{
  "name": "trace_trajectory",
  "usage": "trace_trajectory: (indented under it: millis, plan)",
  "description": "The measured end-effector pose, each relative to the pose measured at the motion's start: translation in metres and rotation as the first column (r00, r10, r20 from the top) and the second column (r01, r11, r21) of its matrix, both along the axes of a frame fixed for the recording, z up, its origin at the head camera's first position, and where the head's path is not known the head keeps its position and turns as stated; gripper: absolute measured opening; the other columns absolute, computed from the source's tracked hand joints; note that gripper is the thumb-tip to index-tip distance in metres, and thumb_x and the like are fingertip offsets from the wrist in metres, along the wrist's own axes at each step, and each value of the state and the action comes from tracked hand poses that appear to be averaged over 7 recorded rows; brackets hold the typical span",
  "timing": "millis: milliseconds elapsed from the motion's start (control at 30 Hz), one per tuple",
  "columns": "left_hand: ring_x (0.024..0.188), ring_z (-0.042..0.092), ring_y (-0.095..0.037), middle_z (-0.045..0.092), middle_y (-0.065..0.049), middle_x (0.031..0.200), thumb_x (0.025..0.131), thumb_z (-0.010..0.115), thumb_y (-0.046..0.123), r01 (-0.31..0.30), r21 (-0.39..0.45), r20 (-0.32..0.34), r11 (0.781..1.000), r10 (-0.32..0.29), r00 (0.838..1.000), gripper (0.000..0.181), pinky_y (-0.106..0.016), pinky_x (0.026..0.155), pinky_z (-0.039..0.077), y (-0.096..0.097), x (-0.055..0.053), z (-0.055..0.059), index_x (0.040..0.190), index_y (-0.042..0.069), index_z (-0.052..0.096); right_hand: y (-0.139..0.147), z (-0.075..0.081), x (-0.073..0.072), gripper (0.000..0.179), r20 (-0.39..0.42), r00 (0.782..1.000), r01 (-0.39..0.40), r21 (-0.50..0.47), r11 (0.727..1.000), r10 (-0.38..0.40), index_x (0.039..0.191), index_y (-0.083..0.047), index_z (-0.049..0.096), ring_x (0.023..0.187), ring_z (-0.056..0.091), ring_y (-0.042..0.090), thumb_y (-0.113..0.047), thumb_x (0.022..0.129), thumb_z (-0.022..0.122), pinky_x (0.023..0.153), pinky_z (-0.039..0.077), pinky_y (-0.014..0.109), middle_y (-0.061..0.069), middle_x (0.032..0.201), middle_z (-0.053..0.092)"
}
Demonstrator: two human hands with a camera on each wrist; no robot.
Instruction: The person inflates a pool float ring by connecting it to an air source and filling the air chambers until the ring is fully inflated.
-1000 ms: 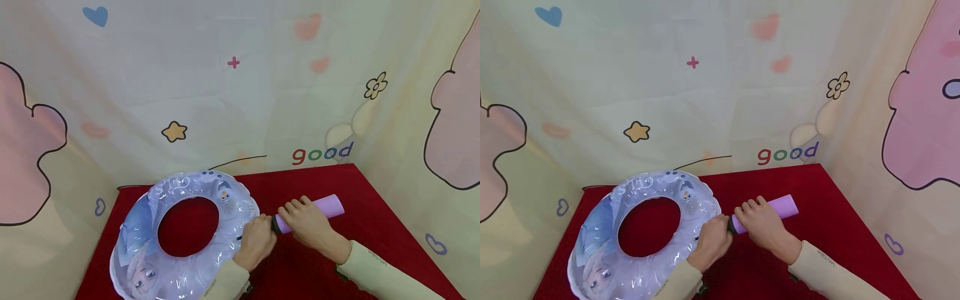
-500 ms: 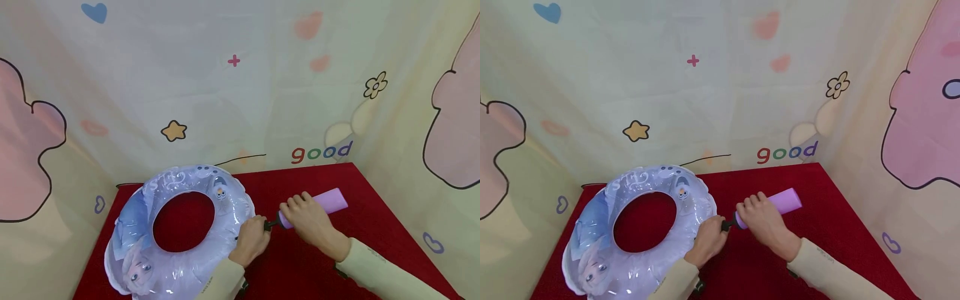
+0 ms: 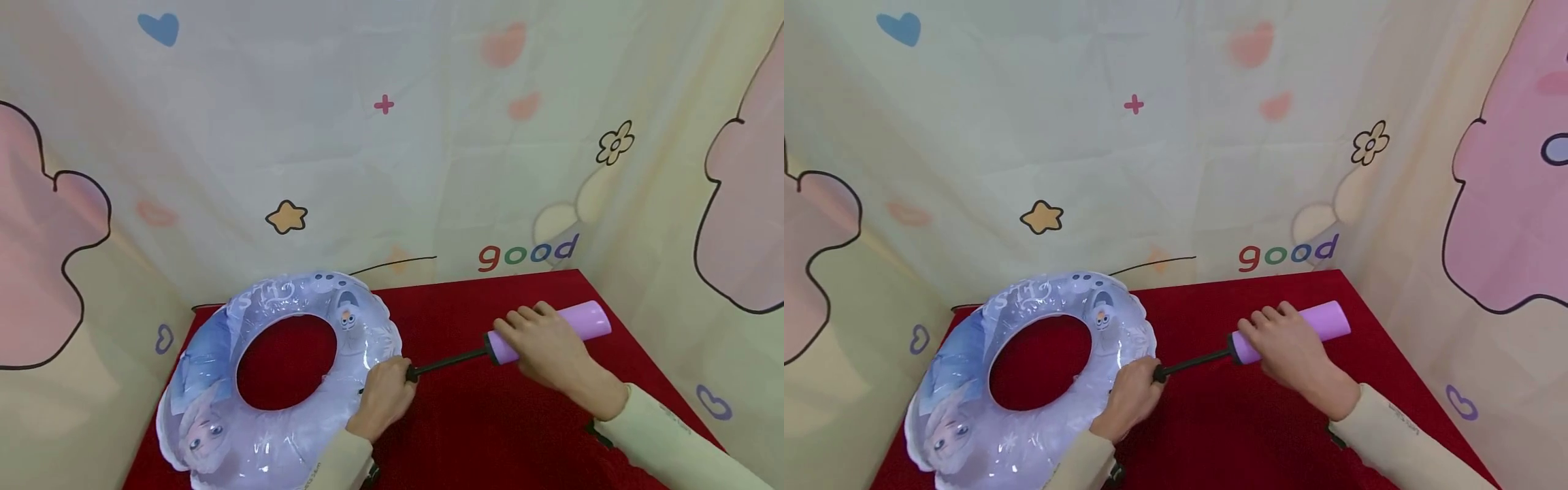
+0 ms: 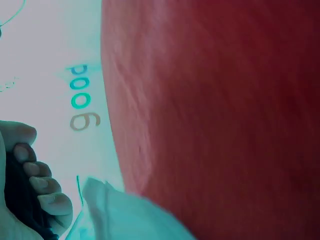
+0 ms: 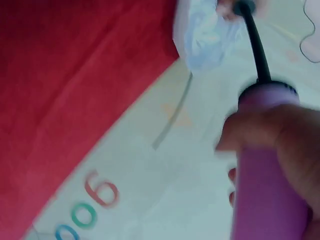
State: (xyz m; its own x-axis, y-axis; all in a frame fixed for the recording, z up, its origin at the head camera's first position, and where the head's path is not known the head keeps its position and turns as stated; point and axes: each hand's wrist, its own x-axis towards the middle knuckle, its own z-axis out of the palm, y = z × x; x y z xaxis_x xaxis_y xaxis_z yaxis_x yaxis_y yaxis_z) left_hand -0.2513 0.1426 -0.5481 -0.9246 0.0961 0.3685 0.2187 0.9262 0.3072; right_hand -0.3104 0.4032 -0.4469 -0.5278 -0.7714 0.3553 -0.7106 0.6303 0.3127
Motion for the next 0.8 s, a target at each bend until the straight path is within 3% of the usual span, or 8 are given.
trace_trajectory:
  millis: [133,300,467,567,667,733,800]
  plan:
    - [0.055,0.054,-0.017,0.053,0.004,0.06,0.076,0.063,0.011,0.064,0.002,-0.015,0.998,-0.064,0.998,0.023,-0.028,0.052,0.041,0.022,-0.007,0.002,0.06,0.017,0.047,-0.007,-0.01,0.003,0.056,-0.045,0.999,-0.021,0.01,1.0,0.021,0.097,-0.011,0.059,0.08,0.065,0.025,-0.024,0.052,0.089,0.075,0.047,0.04,0.008,0.085,0.068]
    - [0.051,0.052,-0.013,0.054,0.005,0.059,0.073,0.064,0.011,0.072,0.032,-0.008,0.997,-0.072,0.997,0.021,-0.027,0.05,0.039,0.051,-0.005,-0.003,0.059,0.017,0.049,-0.031,-0.031,0.013,0.05,-0.088,0.993,-0.076,0.048,0.996,0.08,0.092,-0.011,0.059,0.075,0.063,0.024,-0.025,0.054,0.089,0.071,0.046,0.037,0.007,0.079,0.065]
    - [0.052,0.052,-0.016,0.051,0.004,0.059,0.071,0.067,0.011,0.043,-0.032,-0.045,0.999,-0.045,0.998,0.026,-0.028,0.05,0.039,0.034,0.002,-0.006,0.058,0.017,0.046,-0.028,-0.029,0.014,0.053,-0.013,0.996,-0.088,0.046,0.995,0.088,0.097,-0.012,0.061,0.079,0.064,0.022,-0.028,0.055,0.09,0.072,0.046,0.037,0.004,0.084,0.067]
    - [0.053,0.052,-0.016,0.05,0.004,0.059,0.072,0.067,0.01,0.02,-0.06,-0.07,0.998,-0.024,0.997,0.027,-0.029,0.05,0.04,0.013,0.006,-0.008,0.058,0.017,0.044,-0.013,-0.019,0.011,0.057,0.036,0.998,-0.048,0.014,0.999,0.048,0.1,-0.014,0.061,0.082,0.065,0.022,-0.027,0.053,0.09,0.075,0.046,0.039,0.004,0.087,0.068]
    - [0.054,0.052,-0.016,0.05,0.004,0.059,0.074,0.065,0.009,0.011,-0.071,-0.055,0.997,-0.015,0.998,0.026,-0.029,0.05,0.041,-0.002,0.009,-0.007,0.059,0.018,0.045,0.004,-0.012,0.008,0.059,0.074,0.997,-0.004,-0.01,1.0,0.005,0.102,-0.014,0.061,0.085,0.066,0.025,-0.025,0.052,0.091,0.078,0.048,0.042,0.006,0.09,0.07]
    - [0.055,0.054,-0.017,0.052,0.004,0.06,0.074,0.065,0.01,0.005,-0.091,-0.055,0.996,-0.01,0.998,0.025,-0.029,0.05,0.042,-0.001,0.009,-0.006,0.059,0.018,0.047,0.006,-0.014,0.008,0.059,0.079,0.997,0.017,-0.012,1.0,-0.016,0.101,-0.014,0.061,0.085,0.067,0.026,-0.025,0.052,0.091,0.078,0.049,0.043,0.006,0.09,0.07]
    - [0.056,0.058,-0.018,0.055,0.003,0.061,0.073,0.066,0.01,0.009,-0.105,-0.062,0.994,-0.016,0.998,0.021,-0.03,0.05,0.044,0.012,0.008,-0.002,0.059,0.017,0.051,-0.001,-0.019,0.011,0.057,0.059,0.998,-0.001,0.0,1.0,0.001,0.099,-0.013,0.06,0.083,0.067,0.026,-0.026,0.053,0.09,0.077,0.049,0.042,0.007,0.087,0.07]
